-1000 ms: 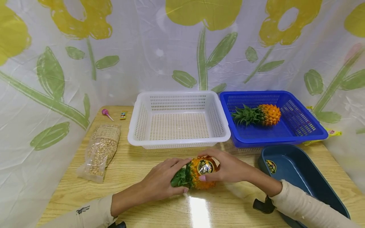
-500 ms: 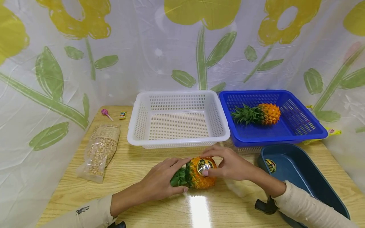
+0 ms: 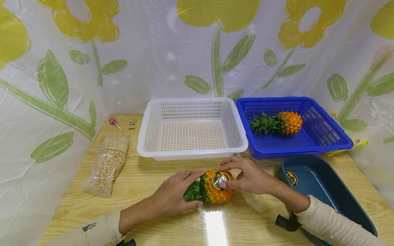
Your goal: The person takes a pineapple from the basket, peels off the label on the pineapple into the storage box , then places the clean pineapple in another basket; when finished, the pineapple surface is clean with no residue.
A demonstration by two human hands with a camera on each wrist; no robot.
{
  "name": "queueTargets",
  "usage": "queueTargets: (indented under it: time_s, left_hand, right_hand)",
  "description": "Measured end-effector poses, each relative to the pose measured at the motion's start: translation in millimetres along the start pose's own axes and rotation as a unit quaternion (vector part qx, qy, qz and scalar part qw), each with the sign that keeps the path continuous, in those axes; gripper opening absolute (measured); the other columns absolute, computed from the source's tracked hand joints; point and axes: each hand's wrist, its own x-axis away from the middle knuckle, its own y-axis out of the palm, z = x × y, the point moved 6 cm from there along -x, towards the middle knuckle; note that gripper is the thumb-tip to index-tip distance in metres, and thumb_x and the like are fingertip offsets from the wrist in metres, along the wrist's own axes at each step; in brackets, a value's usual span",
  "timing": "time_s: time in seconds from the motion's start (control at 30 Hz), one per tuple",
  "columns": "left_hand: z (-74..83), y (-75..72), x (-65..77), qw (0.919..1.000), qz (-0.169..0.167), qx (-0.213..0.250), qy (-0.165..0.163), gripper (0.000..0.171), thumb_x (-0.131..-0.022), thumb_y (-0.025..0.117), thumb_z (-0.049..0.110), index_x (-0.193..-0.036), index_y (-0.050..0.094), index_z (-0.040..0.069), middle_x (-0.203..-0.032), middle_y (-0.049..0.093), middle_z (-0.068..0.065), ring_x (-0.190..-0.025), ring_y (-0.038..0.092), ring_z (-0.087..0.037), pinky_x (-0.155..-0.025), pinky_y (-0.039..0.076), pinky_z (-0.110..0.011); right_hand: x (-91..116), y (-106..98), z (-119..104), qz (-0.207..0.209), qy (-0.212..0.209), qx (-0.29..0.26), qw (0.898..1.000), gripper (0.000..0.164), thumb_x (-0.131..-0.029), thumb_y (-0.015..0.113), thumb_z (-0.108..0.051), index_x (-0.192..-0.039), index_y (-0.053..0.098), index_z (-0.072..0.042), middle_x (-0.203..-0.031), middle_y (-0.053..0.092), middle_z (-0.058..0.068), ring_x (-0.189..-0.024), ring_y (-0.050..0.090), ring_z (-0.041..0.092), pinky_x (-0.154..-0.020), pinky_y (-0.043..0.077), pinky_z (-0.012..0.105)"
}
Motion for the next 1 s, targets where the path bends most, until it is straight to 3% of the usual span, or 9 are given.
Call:
queueTargets:
  time_s: [0.5,1.0]
  left_hand:
    - [-0.3,0.3,0.0,1.0,0.003,0.002,0.0,0.089,-0.082,0.076,0.057,-0.157,0.032,0.036,-0.139,0.057,-0.004,-0.124,0.057,-0.024,-0.096,0.05,-0.052]
    - [-0.5,0.3,-0.3,1.0,0.005,0.006,0.002,0.088,-0.082,0.076,0.056,-0.156,0.035,0.032,-0.137,0.058,-0.005,-0.122,0.057,-0.023,-0.095,0.051,-0.051]
  right_hand:
    - [-0.5,-2.4,-2.6,0.006,-0.006,0.006,1.0,0.043,-0.087,0.08,-0.036,-0.123,0.072,-0.015,-0.133,0.06,0.006,-0.118,0.059,0.026,-0.071,0.059,0.03]
    - [-1.9,-6.3,-6.4,0.014,-0.001,0.028,1.0,0.041,-0.085,0.081,-0.035,-0.121,0.071,-0.018,-0.135,0.06,0.003,-0.119,0.06,0.024,-0.08,0.056,0.029]
